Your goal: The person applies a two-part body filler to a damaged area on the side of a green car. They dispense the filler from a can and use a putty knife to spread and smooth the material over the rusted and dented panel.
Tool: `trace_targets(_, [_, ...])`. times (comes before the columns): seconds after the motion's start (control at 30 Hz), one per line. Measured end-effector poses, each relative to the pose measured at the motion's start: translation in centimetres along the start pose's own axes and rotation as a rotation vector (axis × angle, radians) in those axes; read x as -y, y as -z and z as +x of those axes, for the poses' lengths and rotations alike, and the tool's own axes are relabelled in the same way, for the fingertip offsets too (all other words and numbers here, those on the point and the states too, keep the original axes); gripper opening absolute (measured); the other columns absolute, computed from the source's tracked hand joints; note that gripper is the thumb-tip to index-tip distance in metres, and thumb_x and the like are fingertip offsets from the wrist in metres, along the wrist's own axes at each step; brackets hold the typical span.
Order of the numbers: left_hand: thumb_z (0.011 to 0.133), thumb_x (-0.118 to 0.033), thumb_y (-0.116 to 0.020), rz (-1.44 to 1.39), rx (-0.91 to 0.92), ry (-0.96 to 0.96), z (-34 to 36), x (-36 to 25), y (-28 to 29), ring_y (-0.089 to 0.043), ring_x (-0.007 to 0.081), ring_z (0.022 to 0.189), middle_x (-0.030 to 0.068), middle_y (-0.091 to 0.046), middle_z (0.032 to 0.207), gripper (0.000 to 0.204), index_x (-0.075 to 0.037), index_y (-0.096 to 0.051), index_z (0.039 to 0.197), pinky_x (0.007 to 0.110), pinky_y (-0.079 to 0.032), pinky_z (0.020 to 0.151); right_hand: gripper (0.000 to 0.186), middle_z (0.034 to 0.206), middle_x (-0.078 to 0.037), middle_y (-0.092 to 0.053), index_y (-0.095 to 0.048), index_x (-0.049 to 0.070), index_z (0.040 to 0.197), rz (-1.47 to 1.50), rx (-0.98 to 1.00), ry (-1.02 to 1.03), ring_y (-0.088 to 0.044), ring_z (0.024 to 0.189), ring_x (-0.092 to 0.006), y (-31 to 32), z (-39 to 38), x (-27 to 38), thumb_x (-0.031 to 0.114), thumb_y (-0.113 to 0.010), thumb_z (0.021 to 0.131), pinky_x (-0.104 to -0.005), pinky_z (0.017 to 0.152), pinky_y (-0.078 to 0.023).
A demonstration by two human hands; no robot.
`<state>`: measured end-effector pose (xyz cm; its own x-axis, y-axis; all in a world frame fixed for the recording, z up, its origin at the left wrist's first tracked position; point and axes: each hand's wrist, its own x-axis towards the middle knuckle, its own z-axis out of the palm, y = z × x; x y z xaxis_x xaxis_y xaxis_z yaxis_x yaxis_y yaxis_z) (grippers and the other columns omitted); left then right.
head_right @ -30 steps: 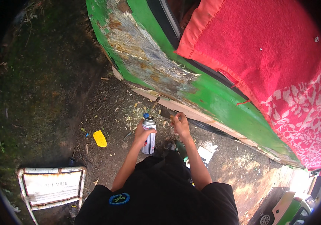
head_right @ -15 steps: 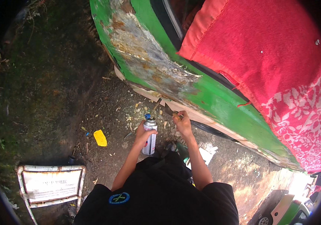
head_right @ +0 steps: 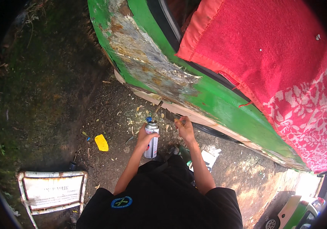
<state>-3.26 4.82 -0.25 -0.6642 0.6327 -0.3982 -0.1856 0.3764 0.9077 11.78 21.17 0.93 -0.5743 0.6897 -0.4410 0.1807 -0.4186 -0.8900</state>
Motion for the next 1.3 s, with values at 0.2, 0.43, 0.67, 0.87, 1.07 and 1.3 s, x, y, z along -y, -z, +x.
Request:
trace_targets(0.2, [0.06,-0.008,-0.08,-0.022,0.035,0.023,-0.6,-0.5,0.0,-0.067,0.021,0.085,0.0087,-0.068,0.092,0.05,-0.005,-0.056,0.104,0.035,-0.051,0.077,0.022,0.071,-0.003,-0.055,-0.043,0.011,0.104,0.024,-0.015,-0.022,-0.031,0.045,-0.0031,-0.1,-0.3,0.0,0.014,-0.064,0.097,-0.0245,0.04,-0.024])
trace_targets(0.43, [0.061,-0.008,-0.08,-0.011,0.025,0.052,-1.0,-0.9,0.1,-0.066,0.0211,0.087,0.0093,-0.068,0.093,0.049,-0.004,-0.056,0.104,0.036,-0.051,0.078,0.023,0.072,-0.006,-0.058,-0.043,0.01,0.105,0.076,0.003,-0.005,-0.03,0.044,-0.0031,0.0,-0.3,0.5,0.016,-0.064,0.097,-0.0246,0.039,-0.023])
trace_targets(0.67, [0.059,-0.011,-0.082,-0.009,-0.011,0.026,-0.1,0.7,-0.1,-0.068,0.0219,0.084,0.0105,-0.069,0.091,0.049,-0.003,-0.057,0.101,0.035,-0.052,0.074,0.024,0.073,-0.007,-0.06,-0.042,0.01,0.108,0.019,-0.029,0.025,-0.032,0.044,-0.0033,-0.3,0.1,0.8,0.015,-0.063,0.097,-0.0241,0.039,-0.024])
trace_targets(0.87, [0.058,-0.013,-0.083,-0.045,-0.015,0.035,0.2,1.1,-0.5,-0.069,0.0232,0.083,0.0111,-0.07,0.091,0.05,-0.003,-0.057,0.1,0.036,-0.053,0.075,0.023,0.071,-0.006,-0.06,-0.042,0.011,0.108,-0.022,-0.074,0.077,-0.033,0.043,-0.0044,-0.9,1.0,0.5,0.015,-0.061,0.096,-0.0246,0.038,-0.025])
trace_targets(1.07, [0.057,-0.013,-0.083,-0.045,-0.031,0.021,0.4,2.3,-0.7,-0.069,0.0251,0.085,0.0121,-0.071,0.093,0.052,-0.002,-0.057,0.102,0.037,-0.053,0.077,0.022,0.069,-0.005,-0.06,-0.042,0.012,0.107,-0.053,-0.107,0.075,-0.035,0.043,-0.0051,-1.5,1.4,0.7,0.014,-0.061,0.095,-0.0252,0.038,-0.026])
trace_targets(1.3, [0.06,-0.01,-0.082,-0.179,0.004,0.013,0.5,3.2,-1.1,-0.069,0.0235,0.084,0.0111,-0.07,0.091,0.05,-0.003,-0.056,0.102,0.037,-0.053,0.076,0.021,0.07,-0.005,-0.06,-0.043,0.012,0.107,-0.013,-0.11,0.118,-0.036,0.043,-0.0056,-1.2,1.6,-0.5,0.014,-0.061,0.096,-0.0252,0.039,-0.027])
